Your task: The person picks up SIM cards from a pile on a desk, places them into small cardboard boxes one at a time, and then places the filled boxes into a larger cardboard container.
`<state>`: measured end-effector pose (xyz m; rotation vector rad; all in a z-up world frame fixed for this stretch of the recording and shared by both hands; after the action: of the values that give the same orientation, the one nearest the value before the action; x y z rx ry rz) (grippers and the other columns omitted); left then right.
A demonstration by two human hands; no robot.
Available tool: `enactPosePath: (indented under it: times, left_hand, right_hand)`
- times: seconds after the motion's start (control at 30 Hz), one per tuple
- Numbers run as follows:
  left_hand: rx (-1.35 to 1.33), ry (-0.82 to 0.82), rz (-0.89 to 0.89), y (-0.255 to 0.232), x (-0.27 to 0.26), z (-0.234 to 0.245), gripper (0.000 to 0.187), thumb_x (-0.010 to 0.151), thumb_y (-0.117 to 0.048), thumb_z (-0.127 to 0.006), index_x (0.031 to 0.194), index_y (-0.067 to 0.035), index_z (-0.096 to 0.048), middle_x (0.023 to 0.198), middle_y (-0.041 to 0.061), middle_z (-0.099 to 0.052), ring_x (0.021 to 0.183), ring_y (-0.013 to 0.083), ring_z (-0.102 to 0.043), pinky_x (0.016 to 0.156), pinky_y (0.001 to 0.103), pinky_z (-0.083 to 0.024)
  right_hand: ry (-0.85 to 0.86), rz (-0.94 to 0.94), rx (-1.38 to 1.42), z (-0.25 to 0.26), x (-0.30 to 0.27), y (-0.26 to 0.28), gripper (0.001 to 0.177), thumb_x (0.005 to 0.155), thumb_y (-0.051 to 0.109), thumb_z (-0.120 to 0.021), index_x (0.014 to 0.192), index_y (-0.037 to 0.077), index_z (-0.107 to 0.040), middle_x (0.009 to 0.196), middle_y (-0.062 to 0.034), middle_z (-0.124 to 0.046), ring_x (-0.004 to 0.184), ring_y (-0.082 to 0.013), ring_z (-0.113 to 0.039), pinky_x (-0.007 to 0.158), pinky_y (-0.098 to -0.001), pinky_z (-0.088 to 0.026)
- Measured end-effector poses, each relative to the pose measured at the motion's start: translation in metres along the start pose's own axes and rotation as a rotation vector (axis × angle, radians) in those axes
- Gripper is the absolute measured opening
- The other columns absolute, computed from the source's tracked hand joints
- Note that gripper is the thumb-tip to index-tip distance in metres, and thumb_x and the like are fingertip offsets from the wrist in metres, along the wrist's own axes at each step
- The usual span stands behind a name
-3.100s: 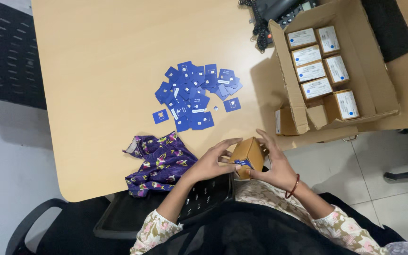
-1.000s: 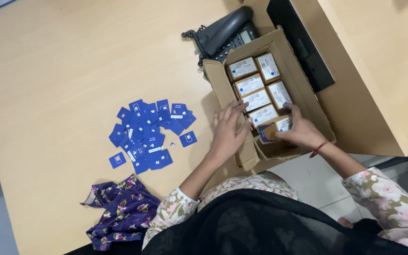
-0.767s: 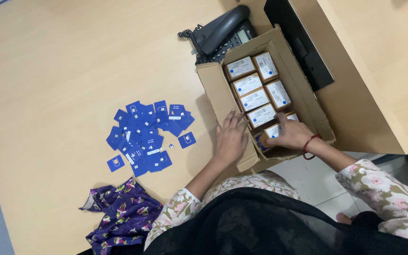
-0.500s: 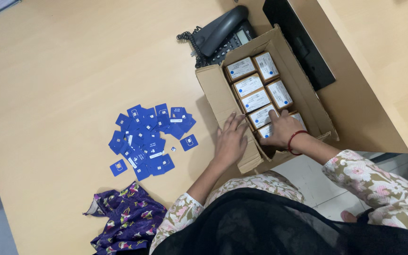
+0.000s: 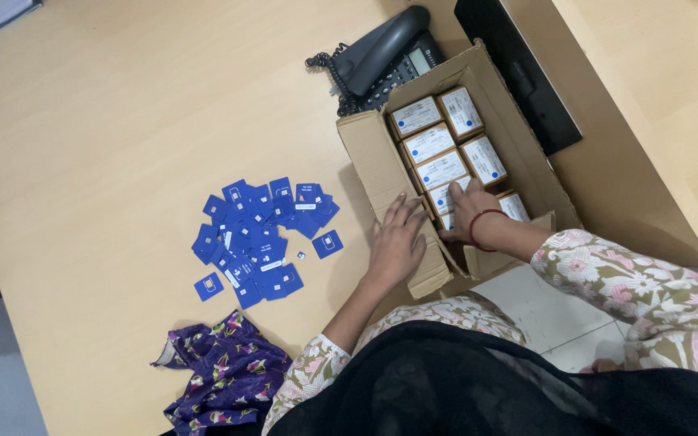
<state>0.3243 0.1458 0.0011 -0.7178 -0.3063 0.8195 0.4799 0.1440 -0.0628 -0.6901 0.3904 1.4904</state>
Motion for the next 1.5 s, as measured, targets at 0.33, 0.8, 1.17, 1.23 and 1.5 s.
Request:
enactPosePath:
  times: [0.33,0.8,1.17,1.23,1.5]
  left_hand:
    - [-0.012,-0.012,-0.016,0.001,-0.003,0.004,0.044,0.085,-0.013,-0.066,0.129,-0.01,-0.066,0.153,0.008,-0.047,0.154,0.0302,-0.028,0.11,0.07,-0.034]
    - [0.0,0.005,-0.013,0.007,-0.002,-0.002,0.048,0.083,-0.014,-0.068,0.131,-0.014,-0.064,0.152,0.007,-0.047,0.154,0.0307,-0.028,0.111,0.07,-0.032]
    - [-0.005,-0.007,-0.044,0.002,-0.002,-0.003,0.047,0.085,-0.014,-0.067,0.132,-0.013,-0.063,0.154,0.007,-0.045,0.154,0.0314,-0.026,0.112,0.068,-0.035]
    - [0.004,-0.003,-0.032,0.001,-0.001,-0.004,0.046,0.085,-0.014,-0.066,0.131,-0.013,-0.063,0.154,0.007,-0.046,0.155,0.0309,-0.027,0.112,0.068,-0.035]
    - [0.007,-0.041,-0.049,0.001,-0.002,-0.003,0.048,0.085,-0.015,-0.065,0.133,-0.013,-0.063,0.153,0.008,-0.047,0.154,0.0316,-0.028,0.111,0.066,-0.038]
  right_hand:
    - [0.03,-0.071,0.117,0.011,-0.007,-0.01,0.115,0.071,0.074,-0.078,0.15,0.003,-0.033,0.13,-0.0263,-0.058,0.123,-0.0324,-0.06,0.092,-0.036,-0.058]
    - [-0.043,-0.094,0.037,0.013,-0.003,-0.019,0.124,0.06,0.09,-0.073,0.147,0.009,-0.038,0.136,-0.0203,-0.056,0.132,-0.0348,-0.049,0.102,-0.0545,-0.046]
    - [-0.084,0.002,-0.045,0.016,-0.027,-0.017,0.112,0.059,0.064,-0.092,0.144,0.013,-0.04,0.13,-0.0139,-0.058,0.129,-0.0303,-0.05,0.099,-0.0478,-0.049]
    - [-0.113,0.038,-0.113,0.006,-0.02,-0.016,0.111,0.061,0.056,-0.094,0.146,0.014,-0.036,0.135,-0.0132,-0.052,0.13,-0.0292,-0.045,0.097,-0.047,-0.048]
    - [-0.494,0.461,-0.387,-0.001,0.022,0.029,0.078,0.08,0.034,-0.079,0.146,0.014,-0.044,0.128,-0.0083,-0.053,0.123,-0.0261,-0.047,0.097,-0.0486,-0.042]
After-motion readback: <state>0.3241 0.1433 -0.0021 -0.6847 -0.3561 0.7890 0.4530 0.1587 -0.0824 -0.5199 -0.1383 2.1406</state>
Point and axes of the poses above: each hand's wrist, its own x-axis towards the middle knuckle, its own z-axis out of the back of the hand, y = z × x, the point moved 8 cm from there along x, towards the middle knuckle
